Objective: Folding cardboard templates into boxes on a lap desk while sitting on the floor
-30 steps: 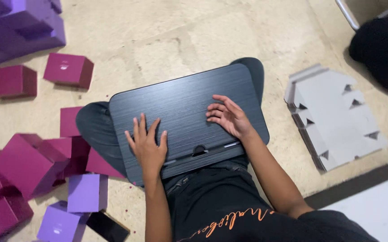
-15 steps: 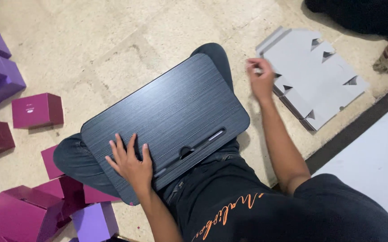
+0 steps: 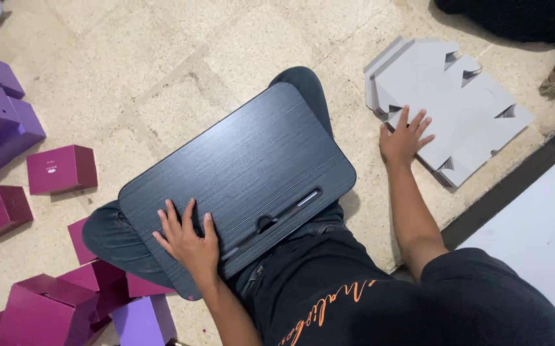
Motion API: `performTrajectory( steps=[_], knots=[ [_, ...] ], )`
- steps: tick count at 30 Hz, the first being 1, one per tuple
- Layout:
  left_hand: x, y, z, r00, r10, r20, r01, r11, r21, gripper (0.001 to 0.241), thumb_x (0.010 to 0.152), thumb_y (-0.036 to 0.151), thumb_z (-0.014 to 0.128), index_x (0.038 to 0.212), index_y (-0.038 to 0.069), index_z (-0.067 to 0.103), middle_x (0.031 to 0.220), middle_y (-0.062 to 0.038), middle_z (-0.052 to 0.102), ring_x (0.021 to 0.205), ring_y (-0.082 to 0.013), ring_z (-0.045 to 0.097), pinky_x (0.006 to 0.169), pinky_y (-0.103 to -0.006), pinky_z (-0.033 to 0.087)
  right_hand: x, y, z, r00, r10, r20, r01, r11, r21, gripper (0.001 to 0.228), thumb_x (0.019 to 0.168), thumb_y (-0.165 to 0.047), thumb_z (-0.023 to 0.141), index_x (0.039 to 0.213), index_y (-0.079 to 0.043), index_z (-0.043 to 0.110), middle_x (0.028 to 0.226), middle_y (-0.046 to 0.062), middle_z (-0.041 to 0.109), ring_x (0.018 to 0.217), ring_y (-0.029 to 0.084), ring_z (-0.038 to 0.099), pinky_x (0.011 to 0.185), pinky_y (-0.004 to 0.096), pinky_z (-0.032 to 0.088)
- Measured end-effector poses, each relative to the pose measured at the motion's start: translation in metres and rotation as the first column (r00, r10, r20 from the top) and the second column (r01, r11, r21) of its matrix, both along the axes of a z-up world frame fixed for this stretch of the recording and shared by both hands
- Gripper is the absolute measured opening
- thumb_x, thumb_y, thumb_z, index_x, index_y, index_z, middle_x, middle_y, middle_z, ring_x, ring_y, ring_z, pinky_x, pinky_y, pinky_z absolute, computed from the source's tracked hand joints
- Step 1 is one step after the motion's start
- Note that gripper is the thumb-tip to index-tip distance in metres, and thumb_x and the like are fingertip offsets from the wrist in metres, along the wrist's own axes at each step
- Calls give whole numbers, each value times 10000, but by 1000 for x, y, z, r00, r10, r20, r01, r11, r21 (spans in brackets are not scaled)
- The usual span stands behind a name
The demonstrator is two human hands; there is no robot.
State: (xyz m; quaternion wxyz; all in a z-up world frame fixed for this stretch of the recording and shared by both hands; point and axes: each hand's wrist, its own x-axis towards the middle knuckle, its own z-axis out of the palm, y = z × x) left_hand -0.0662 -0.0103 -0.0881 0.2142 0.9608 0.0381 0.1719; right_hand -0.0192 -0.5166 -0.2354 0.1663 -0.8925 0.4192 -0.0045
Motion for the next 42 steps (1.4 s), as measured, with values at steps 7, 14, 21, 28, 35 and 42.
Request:
performTrajectory(
  steps=[7,14,21,28,35,42],
  knots=[
    [3,1,-2,1000,2,16,-2,1000,-3,405,924,348,708,1314,241,680,1617,-106,443,1519,-376,323,1202,-638,97,2,-14,10,999,33,-8,-33,999,35,834,962,-420,623,1678,-177,271,1702,282,133,1563,481,63,1162,786,55],
    [0,-2,6,1000,5,-12,-4,1000,17,417,930,337,673,1334,230,670,1626,-99,422,1524,-361,317,1205,-645,109,8,-53,-1,982,149,-112,-151,989,-6,796,982,-714,450,1562,-168,458,1594,288,361,1415,510,367,1072,628,368],
    [3,2,-3,1000,-2,18,0,997,80,455,900,367,653,1343,260,655,1616,-103,434,1503,-366,363,1178,-665,177,28,-85,6,921,304,-243,-290,952,93,844,814,-793,554,1355,-146,580,1349,225,657,1327,455,534,937,566,488],
    [0,-2,5,1000,-4,-10,5,998,55,433,944,382,618,1352,243,651,1630,-94,406,1526,-351,316,1204,-632,131,31,-110,29,919,296,-262,-229,939,257,1097,660,-743,700,1590,-231,423,1569,72,495,1401,354,489,1090,437,405],
    [2,-2,5,999,1,-40,1,999,36,433,945,388,606,1346,231,653,1635,-92,394,1537,-352,286,1208,-641,100,21,-114,40,953,218,-211,-143,937,320,1014,644,-756,719,1503,-243,557,1414,124,642,1299,305,593,1064,429,415],
    [3,0,0,1000,0,-28,1,999,36,385,1000,335,541,1359,238,644,1639,-89,391,1538,-353,285,1214,-634,89,23,-118,25,948,245,-204,-168,927,334,764,846,-695,607,1487,-280,574,1397,112,652,1274,320,606,1061,447,419]
  ],
)
